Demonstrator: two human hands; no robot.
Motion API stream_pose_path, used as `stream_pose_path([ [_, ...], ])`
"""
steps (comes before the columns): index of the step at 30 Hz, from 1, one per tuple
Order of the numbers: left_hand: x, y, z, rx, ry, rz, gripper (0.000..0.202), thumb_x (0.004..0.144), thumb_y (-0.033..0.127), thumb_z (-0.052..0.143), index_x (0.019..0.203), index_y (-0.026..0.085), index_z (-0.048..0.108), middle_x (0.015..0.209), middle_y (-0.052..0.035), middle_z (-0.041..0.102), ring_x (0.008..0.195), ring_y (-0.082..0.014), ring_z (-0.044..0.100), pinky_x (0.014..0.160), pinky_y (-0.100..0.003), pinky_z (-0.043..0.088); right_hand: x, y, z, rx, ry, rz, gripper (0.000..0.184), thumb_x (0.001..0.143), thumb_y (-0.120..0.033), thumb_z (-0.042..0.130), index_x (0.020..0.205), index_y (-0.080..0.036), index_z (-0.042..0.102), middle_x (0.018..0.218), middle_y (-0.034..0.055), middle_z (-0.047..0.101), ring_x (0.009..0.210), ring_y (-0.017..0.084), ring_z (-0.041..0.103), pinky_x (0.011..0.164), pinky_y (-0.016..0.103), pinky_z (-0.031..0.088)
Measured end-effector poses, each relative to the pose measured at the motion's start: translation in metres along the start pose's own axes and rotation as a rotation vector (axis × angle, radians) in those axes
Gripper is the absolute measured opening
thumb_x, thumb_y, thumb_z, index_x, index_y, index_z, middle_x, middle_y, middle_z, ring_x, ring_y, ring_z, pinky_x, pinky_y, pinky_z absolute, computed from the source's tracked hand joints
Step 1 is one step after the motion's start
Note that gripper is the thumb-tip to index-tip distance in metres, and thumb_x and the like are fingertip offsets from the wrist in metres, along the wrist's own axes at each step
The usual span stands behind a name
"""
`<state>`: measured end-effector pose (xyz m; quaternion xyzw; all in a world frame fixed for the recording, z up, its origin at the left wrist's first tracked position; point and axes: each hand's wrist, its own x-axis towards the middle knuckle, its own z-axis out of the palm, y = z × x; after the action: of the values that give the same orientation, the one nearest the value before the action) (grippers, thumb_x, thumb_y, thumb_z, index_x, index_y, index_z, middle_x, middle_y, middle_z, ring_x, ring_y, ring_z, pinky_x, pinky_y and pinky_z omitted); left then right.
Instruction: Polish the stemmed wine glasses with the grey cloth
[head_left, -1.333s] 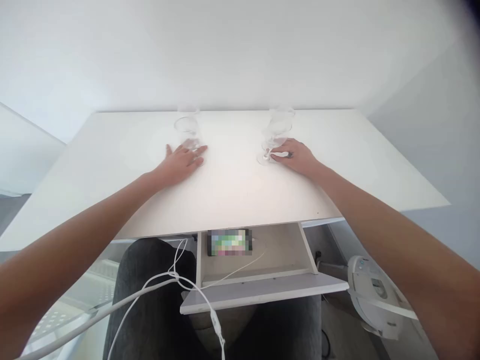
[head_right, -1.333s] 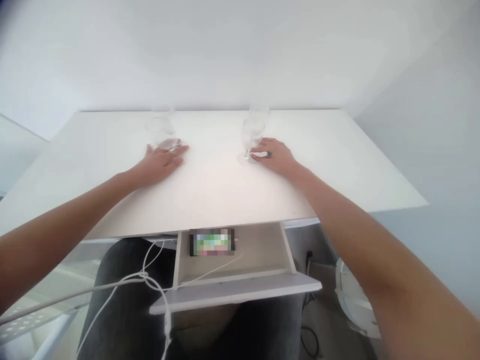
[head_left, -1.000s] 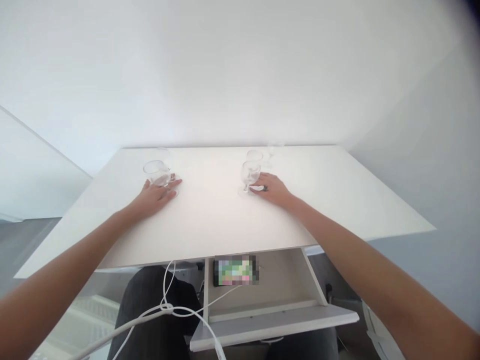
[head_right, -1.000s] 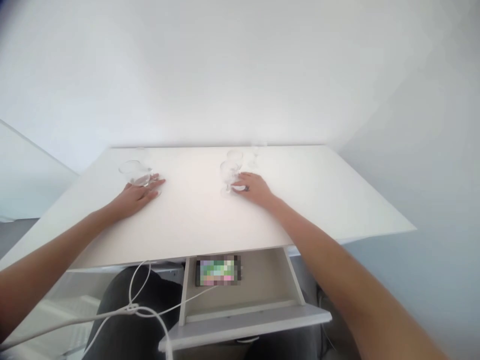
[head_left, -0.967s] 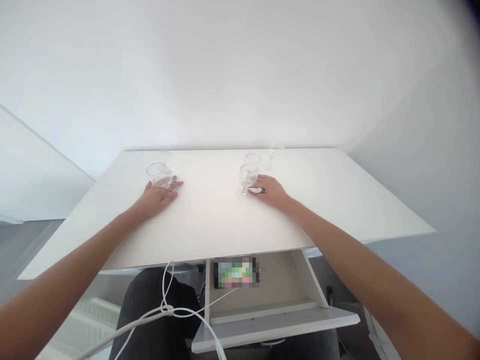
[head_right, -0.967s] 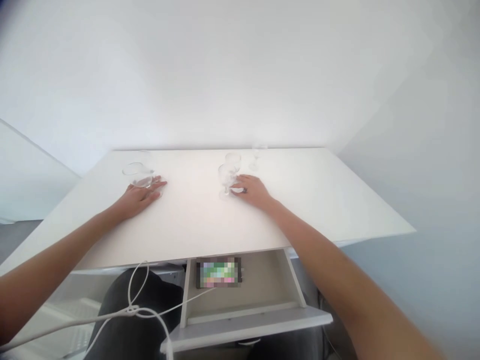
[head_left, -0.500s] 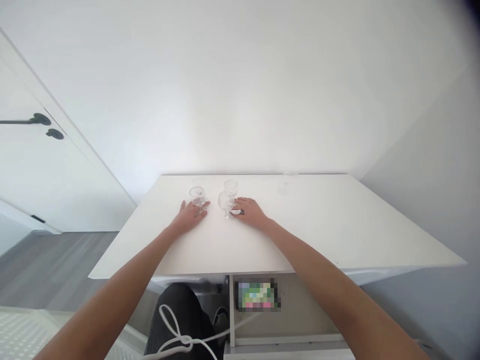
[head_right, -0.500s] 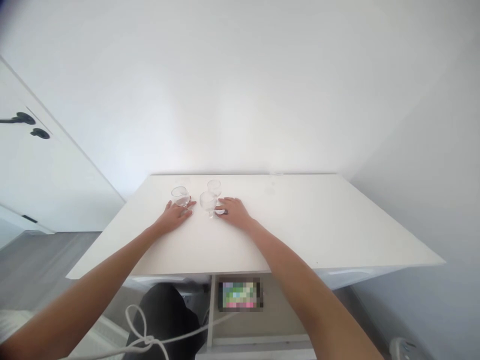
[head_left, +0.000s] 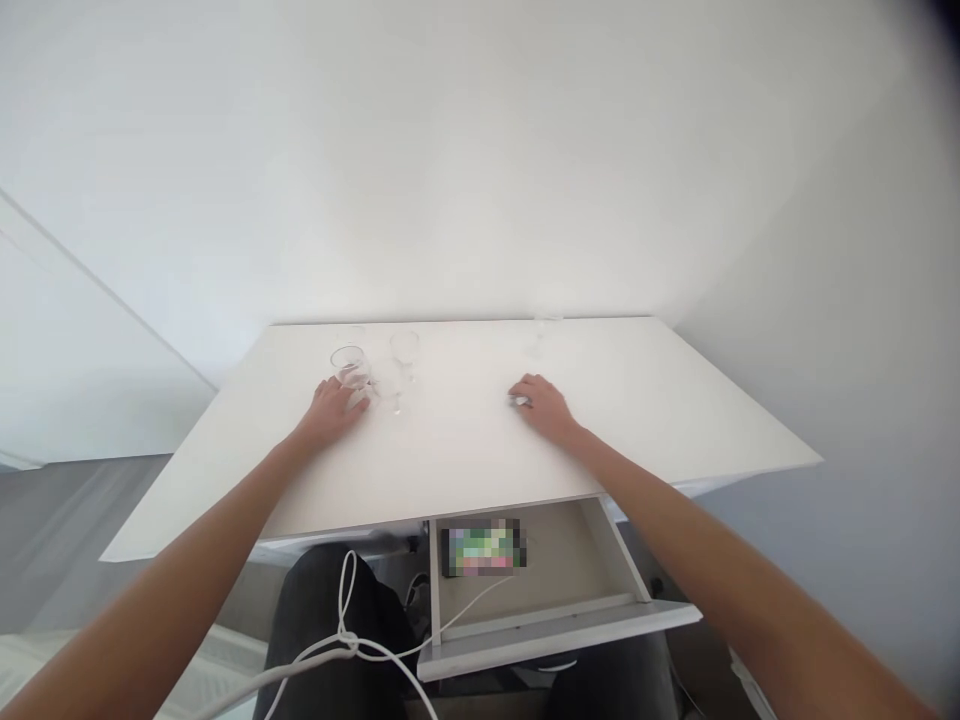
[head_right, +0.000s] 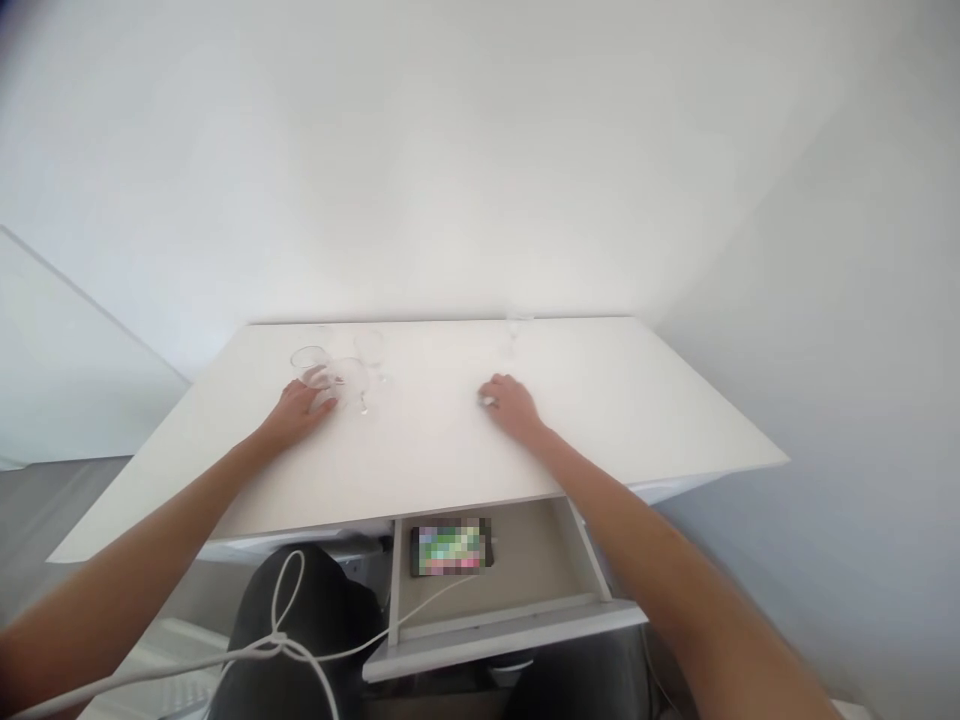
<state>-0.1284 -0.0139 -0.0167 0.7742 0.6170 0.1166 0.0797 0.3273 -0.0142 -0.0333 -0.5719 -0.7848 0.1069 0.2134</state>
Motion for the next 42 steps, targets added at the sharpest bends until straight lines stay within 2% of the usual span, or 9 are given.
stream_pose_path([
  [4, -0.003, 0.003, -0.002, -0.007, 0.007, 0.021, 0.065, 0.100, 0.055, 0.039, 0.150, 0.017, 0.056, 0.177, -0.0158, 0.035, 0.160, -0.0361, 0.036, 0.136, -0.055, 0.022, -0.009, 0.061, -0.029, -0.073, 0.186, 0.396, 0.025, 0.087, -0.017, 0.055, 0.106, -0.024, 0.069, 0.119, 0.0102, 0.071, 0.116, 0.030, 0.064, 0.097, 0.043, 0.054],
  [8, -0.009, 0.006, -0.002, -0.043, 0.025, -0.038, 0.072, 0.098, 0.060, 0.043, 0.157, 0.018, 0.044, 0.176, -0.0184, 0.035, 0.159, -0.0398, 0.039, 0.133, -0.057, 0.029, 0.013, 0.083, -0.033, -0.066, 0.276, 0.593, 0.036, 0.089, -0.034, 0.059, 0.123, -0.022, 0.060, 0.128, 0.0152, 0.067, 0.121, 0.035, 0.063, 0.100, 0.048, 0.054],
  [16, -0.083, 0.026, -0.004, -0.152, 0.312, -0.145, 0.053, 0.101, 0.051, 0.051, 0.150, 0.033, 0.042, 0.176, -0.0119, 0.035, 0.162, -0.0365, 0.039, 0.126, -0.062, 0.046, 0.044, 0.096, -0.031, -0.042, 0.155, 0.445, 0.066, 0.089, -0.044, 0.064, 0.149, -0.019, 0.053, 0.150, 0.0163, 0.058, 0.136, 0.035, 0.060, 0.111, 0.050, 0.051],
  [19, -0.134, 0.057, -0.011, 0.010, 0.519, 0.043, 0.039, 0.101, 0.037, 0.060, 0.139, 0.034, 0.054, 0.152, -0.0117, 0.060, 0.147, -0.0353, 0.057, 0.123, -0.057, 0.050, 0.055, 0.103, -0.033, 0.013, 0.059, 0.342, 0.063, 0.089, -0.041, 0.066, 0.149, -0.022, 0.058, 0.157, 0.0127, 0.055, 0.136, 0.031, 0.061, 0.111, 0.045, 0.051],
  [23, -0.187, 0.096, -0.017, 0.013, 0.503, 0.290, 0.027, 0.099, 0.014, 0.063, 0.124, 0.026, 0.065, 0.125, -0.0088, 0.073, 0.116, -0.0232, 0.074, 0.107, -0.035, 0.059, 0.080, 0.103, -0.029, 0.081, 0.016, 0.323, 0.067, 0.087, -0.043, 0.069, 0.151, -0.024, 0.059, 0.150, 0.0093, 0.063, 0.127, 0.026, 0.067, 0.107, 0.037, 0.052],
  [27, -0.214, 0.108, -0.022, -0.033, 0.400, 0.330, 0.026, 0.102, 0.010, 0.060, 0.122, 0.025, 0.068, 0.124, -0.0080, 0.073, 0.109, -0.0165, 0.076, 0.095, -0.023, 0.059, 0.101, 0.093, -0.021, 0.092, 0.035, 0.357, 0.055, 0.091, -0.053, 0.067, 0.137, -0.024, 0.073, 0.142, 0.0104, 0.068, 0.131, 0.033, 0.064, 0.111, 0.044, 0.049],
  [32, -0.218, 0.090, -0.022, -0.149, 0.370, 0.231, 0.023, 0.104, 0.015, 0.058, 0.116, 0.027, 0.073, 0.122, -0.0076, 0.075, 0.110, -0.0168, 0.077, 0.095, -0.024, 0.060, 0.097, 0.074, -0.016, 0.093, 0.047, 0.350, 0.039, 0.097, -0.049, 0.063, 0.126, -0.031, 0.081, 0.137, 0.0093, 0.072, 0.132, 0.034, 0.062, 0.114, 0.049, 0.046],
  [38, -0.170, 0.075, -0.023, -0.512, 0.249, -0.242, 0.029, 0.100, 0.050, 0.063, 0.106, 0.025, 0.074, 0.110, -0.0076, 0.081, 0.097, -0.0237, 0.080, 0.091, -0.036, 0.066, 0.078, 0.006, 0.013, 0.120, -0.018, 0.176, 0.032, 0.099, -0.048, 0.066, 0.121, -0.033, 0.083, 0.131, 0.0057, 0.076, 0.127, 0.029, 0.065, 0.114, 0.045, 0.044],
  [42, -0.138, 0.084, -0.020, -0.574, 0.210, -0.337, 0.032, 0.095, 0.054, 0.063, 0.102, 0.025, 0.072, 0.099, -0.0055, 0.079, 0.084, -0.0223, 0.076, 0.078, -0.035, 0.064, 0.072, -0.055, 0.044, 0.153, -0.067, 0.039, 0.027, 0.100, -0.043, 0.066, 0.119, -0.032, 0.082, 0.130, 0.0049, 0.077, 0.127, 0.030, 0.063, 0.111, 0.047, 0.042],
])
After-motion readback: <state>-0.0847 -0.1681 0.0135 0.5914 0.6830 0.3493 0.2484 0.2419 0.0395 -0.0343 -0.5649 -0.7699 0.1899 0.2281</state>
